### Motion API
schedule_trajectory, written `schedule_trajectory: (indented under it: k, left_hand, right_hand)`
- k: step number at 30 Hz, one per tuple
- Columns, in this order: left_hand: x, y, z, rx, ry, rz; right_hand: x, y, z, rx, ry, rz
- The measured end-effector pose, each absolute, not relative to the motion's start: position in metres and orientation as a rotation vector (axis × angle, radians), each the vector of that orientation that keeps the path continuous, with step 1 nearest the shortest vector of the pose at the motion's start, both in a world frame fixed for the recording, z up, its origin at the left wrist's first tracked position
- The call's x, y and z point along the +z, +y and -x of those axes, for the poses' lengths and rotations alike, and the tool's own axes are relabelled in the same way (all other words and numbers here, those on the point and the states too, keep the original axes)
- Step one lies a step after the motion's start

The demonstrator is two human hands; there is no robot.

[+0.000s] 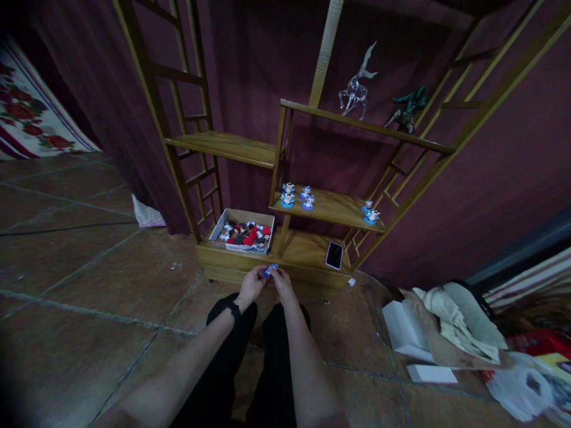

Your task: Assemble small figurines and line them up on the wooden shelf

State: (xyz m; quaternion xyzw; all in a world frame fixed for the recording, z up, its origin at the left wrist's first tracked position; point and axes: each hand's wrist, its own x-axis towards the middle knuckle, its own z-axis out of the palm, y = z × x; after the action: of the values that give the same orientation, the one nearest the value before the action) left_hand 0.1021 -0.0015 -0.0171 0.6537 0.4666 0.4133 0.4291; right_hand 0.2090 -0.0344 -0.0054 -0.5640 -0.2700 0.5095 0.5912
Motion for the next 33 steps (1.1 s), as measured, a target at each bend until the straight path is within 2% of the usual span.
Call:
schedule_trajectory:
  k: [7,18,33]
  left_hand:
    - [-0.019,0.010,-0.102,1.094,1.088,-1.327]
    - [-0.007,0.004,-0.100,0.897,0.949,-1.038]
    - [-0.005,0.006,-0.093,0.809,0.970,-0.877]
  right_hand:
    - [-0.002,-0.035,-0.211,1.221,-0.520,1.237]
    - [-0.001,-0.034,-0.211,1.181,-0.474,1.239]
    - [0.003,-0.037,-0.211,1.336,-0.533,1.250]
